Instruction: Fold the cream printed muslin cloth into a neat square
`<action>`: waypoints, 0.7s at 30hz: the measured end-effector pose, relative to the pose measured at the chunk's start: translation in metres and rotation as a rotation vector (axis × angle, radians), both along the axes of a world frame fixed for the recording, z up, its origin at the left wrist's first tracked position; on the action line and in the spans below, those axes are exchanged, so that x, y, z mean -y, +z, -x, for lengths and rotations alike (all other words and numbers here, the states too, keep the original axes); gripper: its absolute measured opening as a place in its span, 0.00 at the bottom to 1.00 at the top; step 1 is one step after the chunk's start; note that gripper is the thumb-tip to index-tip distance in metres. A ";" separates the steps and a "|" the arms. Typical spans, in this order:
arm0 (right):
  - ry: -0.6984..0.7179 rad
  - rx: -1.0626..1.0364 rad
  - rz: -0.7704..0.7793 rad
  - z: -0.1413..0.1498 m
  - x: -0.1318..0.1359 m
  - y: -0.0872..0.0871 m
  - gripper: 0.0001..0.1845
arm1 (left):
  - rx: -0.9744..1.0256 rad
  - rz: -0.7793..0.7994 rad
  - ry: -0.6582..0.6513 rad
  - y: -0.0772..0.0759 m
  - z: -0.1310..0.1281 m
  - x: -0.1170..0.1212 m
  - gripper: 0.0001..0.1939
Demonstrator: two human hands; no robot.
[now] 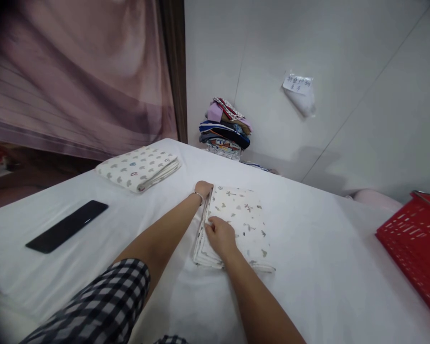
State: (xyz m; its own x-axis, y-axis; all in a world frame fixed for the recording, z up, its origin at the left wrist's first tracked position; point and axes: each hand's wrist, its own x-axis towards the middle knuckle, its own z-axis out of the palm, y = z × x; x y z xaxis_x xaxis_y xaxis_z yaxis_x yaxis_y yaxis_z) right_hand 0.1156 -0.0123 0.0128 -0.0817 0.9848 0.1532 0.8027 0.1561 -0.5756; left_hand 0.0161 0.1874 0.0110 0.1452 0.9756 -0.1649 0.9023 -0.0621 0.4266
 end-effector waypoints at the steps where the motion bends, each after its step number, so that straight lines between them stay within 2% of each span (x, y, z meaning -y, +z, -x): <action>1: 0.002 0.013 -0.004 0.000 0.000 0.000 0.12 | 0.008 0.003 0.008 -0.001 0.001 -0.001 0.14; 6: 0.015 0.064 -0.013 0.001 0.002 0.000 0.13 | 0.051 0.033 0.029 -0.001 0.005 -0.005 0.11; 11: 0.052 0.144 0.000 0.004 0.006 0.007 0.11 | 0.112 0.089 0.012 0.001 0.005 -0.005 0.16; 21: 0.096 0.262 0.054 0.008 0.013 0.018 0.07 | 0.208 0.179 0.066 0.004 0.002 -0.003 0.17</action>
